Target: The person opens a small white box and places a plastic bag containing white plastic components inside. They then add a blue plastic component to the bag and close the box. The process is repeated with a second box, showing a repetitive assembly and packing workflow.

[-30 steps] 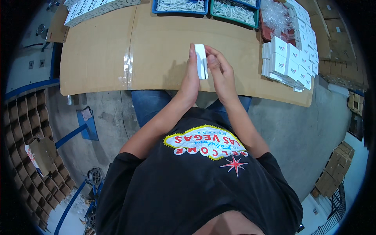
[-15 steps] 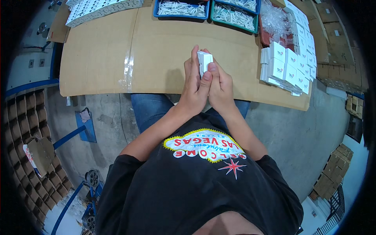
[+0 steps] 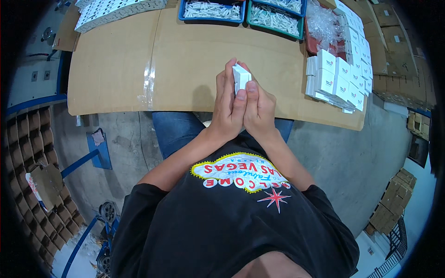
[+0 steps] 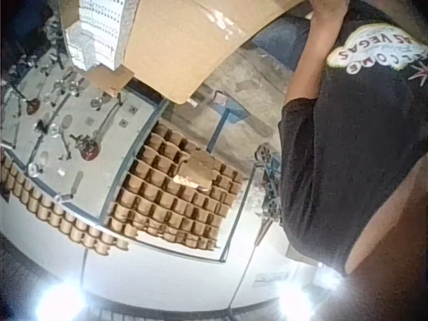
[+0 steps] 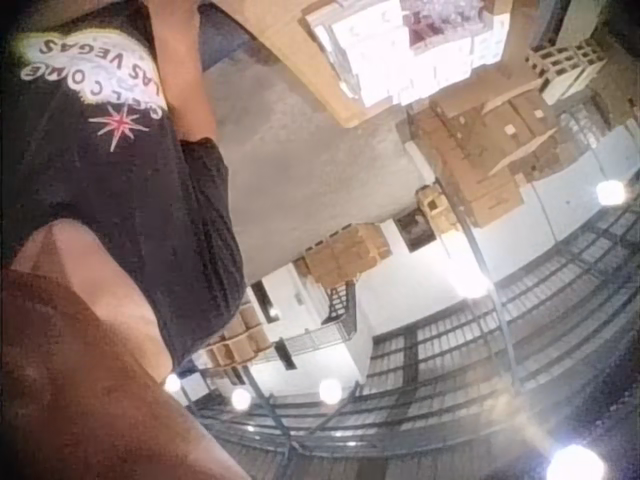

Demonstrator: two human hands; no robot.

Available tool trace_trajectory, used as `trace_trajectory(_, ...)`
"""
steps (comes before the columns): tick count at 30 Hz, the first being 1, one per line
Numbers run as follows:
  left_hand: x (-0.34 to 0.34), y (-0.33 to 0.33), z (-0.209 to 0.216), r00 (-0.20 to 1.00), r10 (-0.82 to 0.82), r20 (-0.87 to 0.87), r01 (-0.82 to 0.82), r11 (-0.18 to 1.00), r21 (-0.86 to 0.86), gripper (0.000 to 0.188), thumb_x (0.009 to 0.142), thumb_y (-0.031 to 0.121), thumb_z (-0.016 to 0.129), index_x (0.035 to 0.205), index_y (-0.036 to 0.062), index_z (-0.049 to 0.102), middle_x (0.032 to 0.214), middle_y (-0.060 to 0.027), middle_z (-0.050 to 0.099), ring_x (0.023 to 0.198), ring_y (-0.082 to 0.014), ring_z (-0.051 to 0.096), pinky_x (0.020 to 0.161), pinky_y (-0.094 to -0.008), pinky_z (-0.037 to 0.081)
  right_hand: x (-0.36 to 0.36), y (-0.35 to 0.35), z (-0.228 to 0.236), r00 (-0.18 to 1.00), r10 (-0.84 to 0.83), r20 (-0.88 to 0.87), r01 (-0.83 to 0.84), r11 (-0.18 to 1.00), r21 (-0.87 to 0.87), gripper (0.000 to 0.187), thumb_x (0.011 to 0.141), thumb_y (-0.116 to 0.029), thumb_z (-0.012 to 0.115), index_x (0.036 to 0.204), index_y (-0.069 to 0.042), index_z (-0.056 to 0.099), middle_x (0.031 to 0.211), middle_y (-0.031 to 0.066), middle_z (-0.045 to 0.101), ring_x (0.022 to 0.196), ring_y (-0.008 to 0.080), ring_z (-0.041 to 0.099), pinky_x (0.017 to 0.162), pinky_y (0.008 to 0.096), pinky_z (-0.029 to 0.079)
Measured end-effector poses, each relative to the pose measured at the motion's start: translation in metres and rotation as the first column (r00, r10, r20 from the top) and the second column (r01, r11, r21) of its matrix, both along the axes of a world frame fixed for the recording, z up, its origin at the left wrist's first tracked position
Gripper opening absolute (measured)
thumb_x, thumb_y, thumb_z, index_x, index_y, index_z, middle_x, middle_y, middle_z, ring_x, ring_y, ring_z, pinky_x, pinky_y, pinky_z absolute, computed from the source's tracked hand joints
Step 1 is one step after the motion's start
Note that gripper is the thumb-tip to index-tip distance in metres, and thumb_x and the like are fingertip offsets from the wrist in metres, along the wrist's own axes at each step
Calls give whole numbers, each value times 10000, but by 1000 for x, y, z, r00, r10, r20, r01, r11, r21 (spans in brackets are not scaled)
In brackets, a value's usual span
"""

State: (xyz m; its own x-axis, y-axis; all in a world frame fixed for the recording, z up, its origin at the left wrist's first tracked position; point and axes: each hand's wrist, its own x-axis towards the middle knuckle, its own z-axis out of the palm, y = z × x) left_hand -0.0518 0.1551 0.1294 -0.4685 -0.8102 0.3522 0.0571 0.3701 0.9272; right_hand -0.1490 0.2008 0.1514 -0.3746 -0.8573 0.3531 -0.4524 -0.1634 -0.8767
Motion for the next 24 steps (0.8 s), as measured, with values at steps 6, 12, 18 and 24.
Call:
trace_trajectory(6, 3, 0, -2, 1000, -19, -1, 19, 999, 26, 640, 1069, 308, 375, 1557, -67, 200, 1372, -273, 414, 1255, -376, 449, 1089, -425, 350, 0, 2, 0, 1000, -5, 30, 4, 1000, 11, 377, 1081, -180, 449, 1286, 94, 608, 1241, 226, 686, 799, 250, 718, 725, 347, 543)
trace_trajectory(12, -8, -6, -8, 999, -42, 32, 33, 967, 252, 631, 1102, 359, 323, 1583, -32, 202, 1463, -266, 414, 1348, -354, 433, 1130, -409, 330, -9, -5, 1, 904, -19, 426, -49, 988, 149, 433, 1073, -219, 493, 1389, 72, 542, 1475, 227, 520, 1198, 234, 597, 1042, 356, 442)
trace_trajectory(18, -2, -17, -7, 981, -135, -142, 196, 732, 653, 646, 1100, 401, 379, 1593, 8, 241, 1526, -160, 428, 1417, -226, 393, 1156, -332, 308, -29, 6, -1, 948, 88, 304, -179, 943, 282, 642, 973, -271, 692, 1489, 25, 450, 1534, 200, 453, 1384, 263, 474, 1142, 423, 377)
trace_trajectory(24, 2, -15, 2, 971, -157, -178, 237, 674, 699, 612, 1077, 315, 504, 1598, 82, 283, 1368, -100, 519, 1179, -149, 514, 1012, -296, 414, -42, 14, -6, 815, 203, 543, -396, 878, 267, 818, 898, -224, 787, 1566, -45, 351, 1536, 157, 457, 1405, 242, 443, 1147, 473, 392)
